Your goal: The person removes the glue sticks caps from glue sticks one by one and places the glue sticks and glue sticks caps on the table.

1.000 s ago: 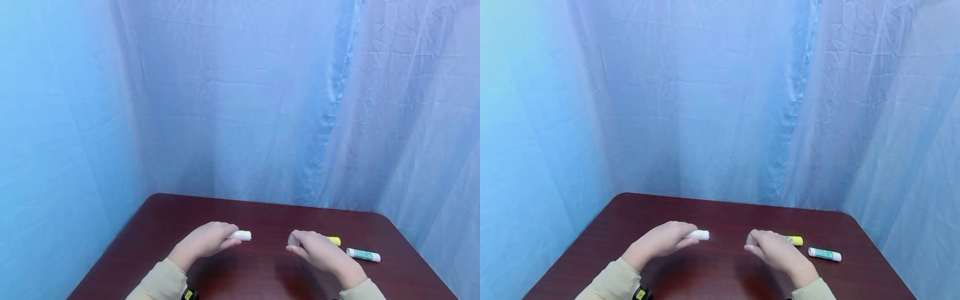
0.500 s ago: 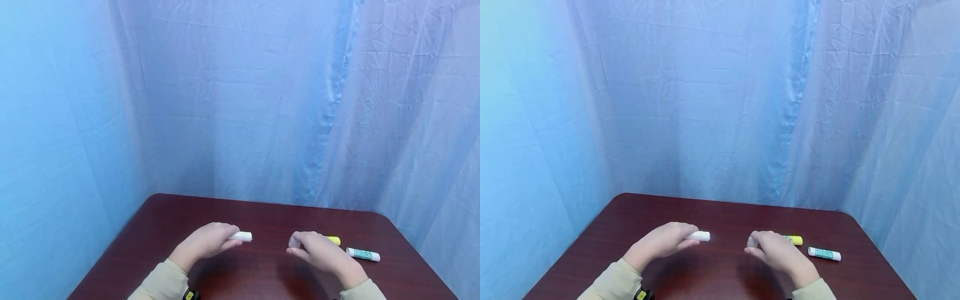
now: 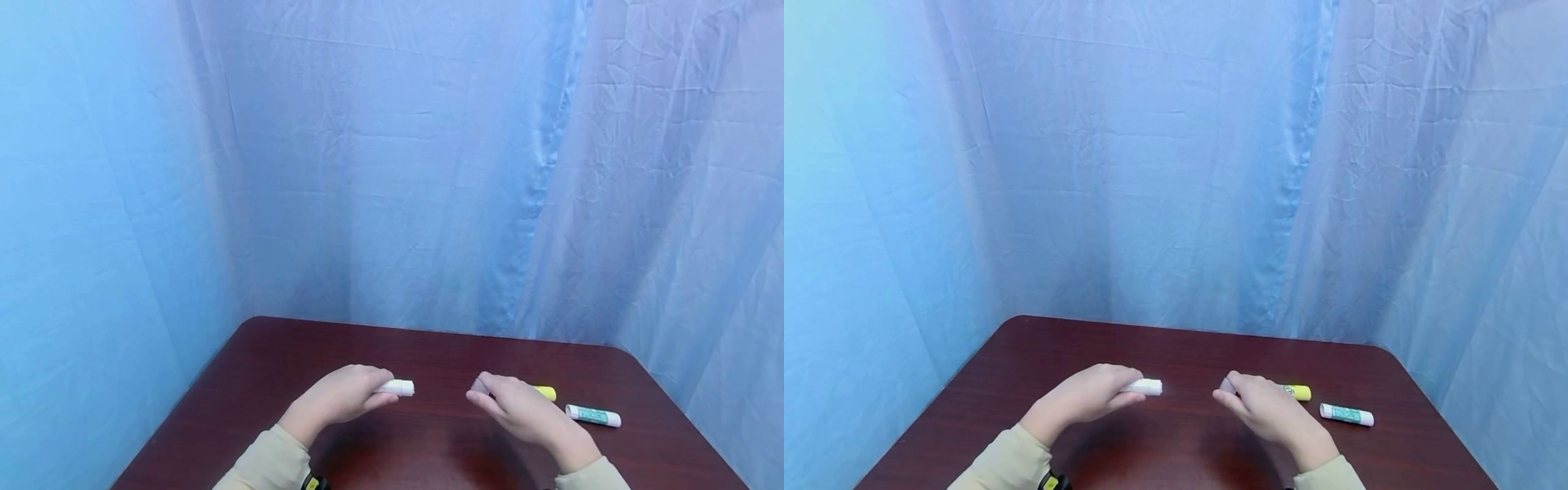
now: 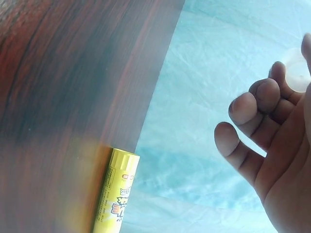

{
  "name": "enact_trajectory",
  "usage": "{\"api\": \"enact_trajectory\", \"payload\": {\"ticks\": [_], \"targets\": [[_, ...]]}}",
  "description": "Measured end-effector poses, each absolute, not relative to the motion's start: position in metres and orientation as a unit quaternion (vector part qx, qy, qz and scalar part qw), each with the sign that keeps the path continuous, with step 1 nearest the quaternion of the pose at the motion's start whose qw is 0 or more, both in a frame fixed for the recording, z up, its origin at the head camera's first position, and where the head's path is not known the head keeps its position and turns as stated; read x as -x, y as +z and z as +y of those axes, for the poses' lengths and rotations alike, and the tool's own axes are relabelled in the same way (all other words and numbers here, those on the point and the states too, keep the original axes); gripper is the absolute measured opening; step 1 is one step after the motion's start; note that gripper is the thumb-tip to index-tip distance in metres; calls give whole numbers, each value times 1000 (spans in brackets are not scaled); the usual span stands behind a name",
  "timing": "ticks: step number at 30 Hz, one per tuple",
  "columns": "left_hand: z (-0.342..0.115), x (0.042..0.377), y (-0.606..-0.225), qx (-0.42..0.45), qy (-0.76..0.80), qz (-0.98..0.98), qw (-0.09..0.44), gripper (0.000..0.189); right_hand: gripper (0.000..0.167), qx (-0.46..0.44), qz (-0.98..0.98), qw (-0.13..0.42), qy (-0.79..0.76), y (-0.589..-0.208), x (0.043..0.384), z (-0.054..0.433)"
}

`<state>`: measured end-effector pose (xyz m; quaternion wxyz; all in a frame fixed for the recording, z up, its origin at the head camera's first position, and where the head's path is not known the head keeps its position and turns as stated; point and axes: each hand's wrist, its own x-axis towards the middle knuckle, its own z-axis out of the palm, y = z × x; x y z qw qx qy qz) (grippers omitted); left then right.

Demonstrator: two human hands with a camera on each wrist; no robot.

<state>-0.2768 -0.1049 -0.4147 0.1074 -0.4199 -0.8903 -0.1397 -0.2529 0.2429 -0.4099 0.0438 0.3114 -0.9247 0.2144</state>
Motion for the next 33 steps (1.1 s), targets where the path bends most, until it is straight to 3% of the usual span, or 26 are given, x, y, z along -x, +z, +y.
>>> {"api": "enact_trajectory", "payload": {"ticks": [9, 19, 33], "targets": [[-104, 276, -414, 417, -144, -891, 106, 17, 9, -303, -917, 98, 239, -415, 257, 242], [-104, 275, -411, 410, -139, -895, 108, 18, 35, -293, -908, 122, 274, -413, 257, 242], [-104, 277, -414, 392, -142, -902, 110, 18, 34, -286, -894, 128, 320, -409, 260, 238]]}}
